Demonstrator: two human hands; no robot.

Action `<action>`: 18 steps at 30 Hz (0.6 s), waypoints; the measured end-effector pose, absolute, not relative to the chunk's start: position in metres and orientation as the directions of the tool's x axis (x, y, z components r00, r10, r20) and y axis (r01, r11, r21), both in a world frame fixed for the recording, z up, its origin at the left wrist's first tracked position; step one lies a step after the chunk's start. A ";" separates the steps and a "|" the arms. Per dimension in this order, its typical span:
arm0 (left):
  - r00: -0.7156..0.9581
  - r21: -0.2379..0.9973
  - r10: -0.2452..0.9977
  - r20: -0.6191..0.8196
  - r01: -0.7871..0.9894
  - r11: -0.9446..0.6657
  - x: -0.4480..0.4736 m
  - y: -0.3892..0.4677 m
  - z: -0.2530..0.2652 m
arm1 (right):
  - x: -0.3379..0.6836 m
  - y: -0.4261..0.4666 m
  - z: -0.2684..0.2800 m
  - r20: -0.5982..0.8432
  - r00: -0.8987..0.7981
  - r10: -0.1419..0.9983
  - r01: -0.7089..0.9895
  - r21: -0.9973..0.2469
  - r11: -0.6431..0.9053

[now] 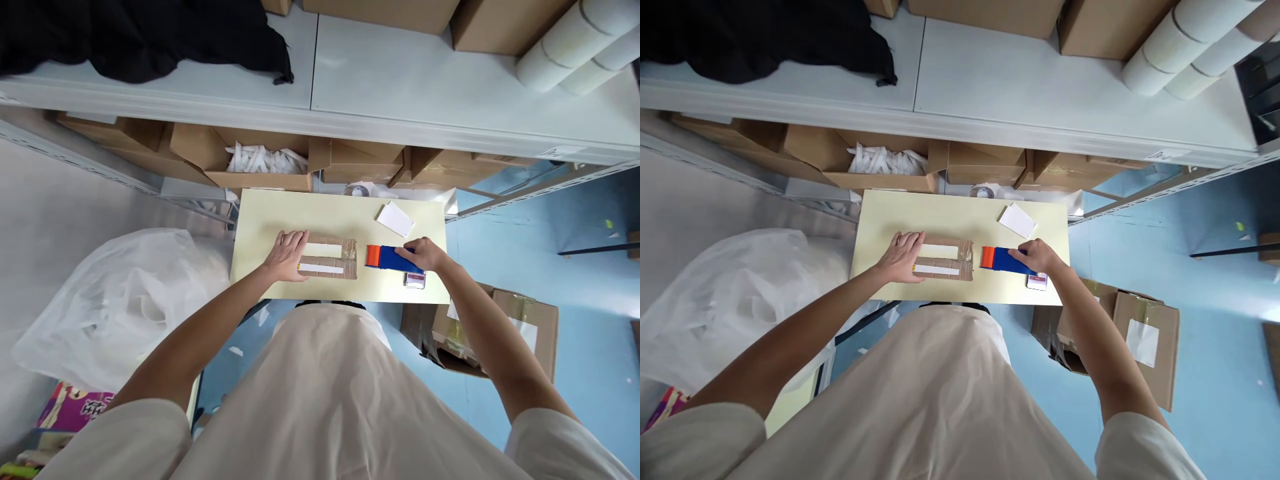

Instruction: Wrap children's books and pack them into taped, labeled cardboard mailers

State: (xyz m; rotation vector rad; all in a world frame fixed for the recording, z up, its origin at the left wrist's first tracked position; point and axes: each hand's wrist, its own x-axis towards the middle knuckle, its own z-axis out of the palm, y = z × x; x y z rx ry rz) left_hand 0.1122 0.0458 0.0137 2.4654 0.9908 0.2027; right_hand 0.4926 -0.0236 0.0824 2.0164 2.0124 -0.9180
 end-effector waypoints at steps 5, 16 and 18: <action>0.718 0.405 0.691 -0.083 0.658 -0.635 0.122 0.038 0.020 | 0.493 -0.023 0.042 -0.501 -0.126 0.856 0.919 -0.385 -0.090; 0.765 0.361 0.608 -0.214 0.640 -0.679 0.256 -0.006 0.020 | 0.492 -0.023 0.012 -0.462 -0.197 0.865 0.827 -0.552 -0.106; 0.756 0.355 0.606 -0.248 0.653 -0.669 0.257 -0.004 0.022 | 0.496 -0.025 0.009 -0.455 -0.201 0.868 0.819 -0.564 -0.106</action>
